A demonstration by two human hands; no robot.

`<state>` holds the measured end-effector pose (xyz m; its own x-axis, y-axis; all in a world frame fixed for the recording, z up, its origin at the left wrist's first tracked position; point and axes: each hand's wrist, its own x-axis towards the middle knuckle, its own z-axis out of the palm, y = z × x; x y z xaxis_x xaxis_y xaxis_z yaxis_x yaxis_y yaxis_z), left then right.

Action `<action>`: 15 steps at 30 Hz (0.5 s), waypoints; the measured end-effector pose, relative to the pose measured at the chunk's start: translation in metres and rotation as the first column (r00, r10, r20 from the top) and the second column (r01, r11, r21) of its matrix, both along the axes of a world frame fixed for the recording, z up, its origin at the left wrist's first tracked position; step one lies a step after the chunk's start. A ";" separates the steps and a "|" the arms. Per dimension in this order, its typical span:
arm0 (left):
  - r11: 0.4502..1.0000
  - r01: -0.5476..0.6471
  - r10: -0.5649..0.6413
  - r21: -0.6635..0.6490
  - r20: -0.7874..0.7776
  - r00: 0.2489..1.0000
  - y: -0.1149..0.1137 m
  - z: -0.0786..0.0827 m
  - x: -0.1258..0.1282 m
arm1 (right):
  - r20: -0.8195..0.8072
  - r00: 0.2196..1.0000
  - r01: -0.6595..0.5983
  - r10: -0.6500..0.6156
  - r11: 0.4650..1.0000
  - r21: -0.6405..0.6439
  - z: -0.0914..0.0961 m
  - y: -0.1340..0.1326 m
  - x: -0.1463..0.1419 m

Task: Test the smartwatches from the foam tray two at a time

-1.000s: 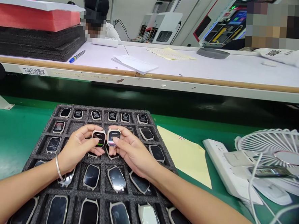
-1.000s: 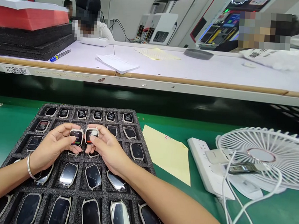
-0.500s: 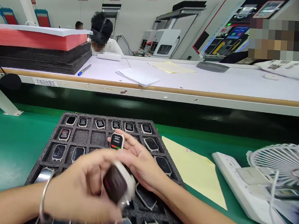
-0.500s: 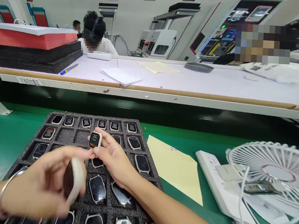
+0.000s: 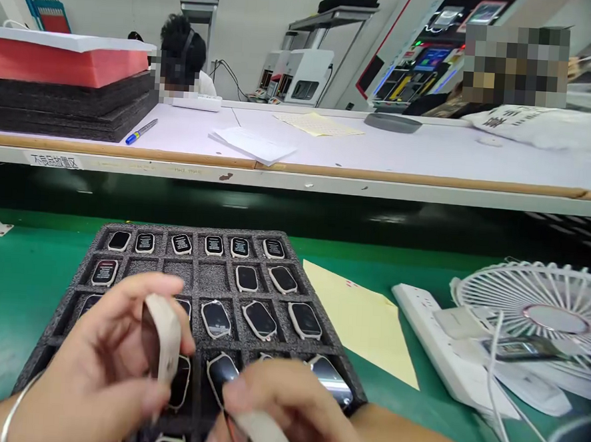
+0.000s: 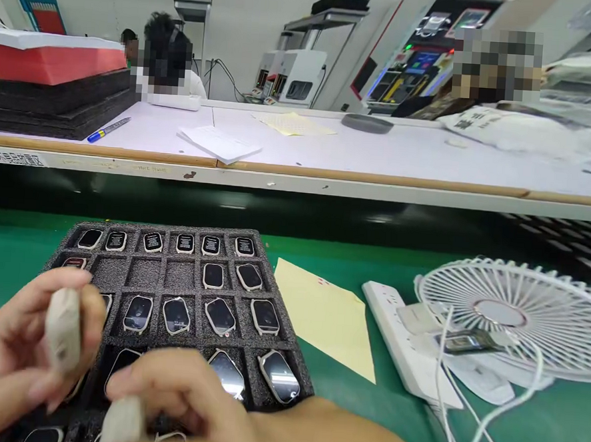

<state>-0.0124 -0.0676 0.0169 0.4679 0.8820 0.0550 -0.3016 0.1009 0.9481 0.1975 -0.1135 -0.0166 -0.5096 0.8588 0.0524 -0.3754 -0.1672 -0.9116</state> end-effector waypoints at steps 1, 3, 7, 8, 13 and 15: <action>1.000 -0.023 0.023 -0.002 -0.035 0.999 0.011 -0.005 0.003 | -0.034 0.997 0.076 -0.076 0.997 0.006 0.000 0.010 -0.001; 0.987 -0.159 0.153 -0.034 -0.127 0.980 0.031 -0.018 0.010 | -0.057 0.974 0.218 -0.219 0.976 -0.028 0.000 0.034 -0.002; 0.959 -0.257 0.213 -0.122 -0.287 0.934 0.054 -0.042 0.022 | -0.027 0.915 0.371 -0.403 0.864 -0.340 -0.009 0.075 -0.001; 0.962 -0.245 0.199 -0.124 -0.300 0.933 0.055 -0.045 0.024 | -0.024 0.913 0.369 -0.407 0.849 -0.378 -0.012 0.081 -0.001; 0.979 -0.178 0.148 -0.098 -0.254 0.956 0.051 -0.047 0.025 | -0.053 0.935 0.306 -0.350 0.874 -0.377 -0.021 0.084 -0.002; 0.977 -0.171 0.142 -0.126 -0.211 0.967 0.050 -0.046 0.023 | -0.046 0.944 0.287 -0.326 0.883 -0.371 -0.022 0.081 -0.003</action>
<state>0.0107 -0.0173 -0.0295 0.3124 0.9370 -0.1561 -0.1304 0.2051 0.9700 0.1948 -0.0322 -0.0383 -0.2262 0.9424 -0.2463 -0.5498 -0.3323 -0.7664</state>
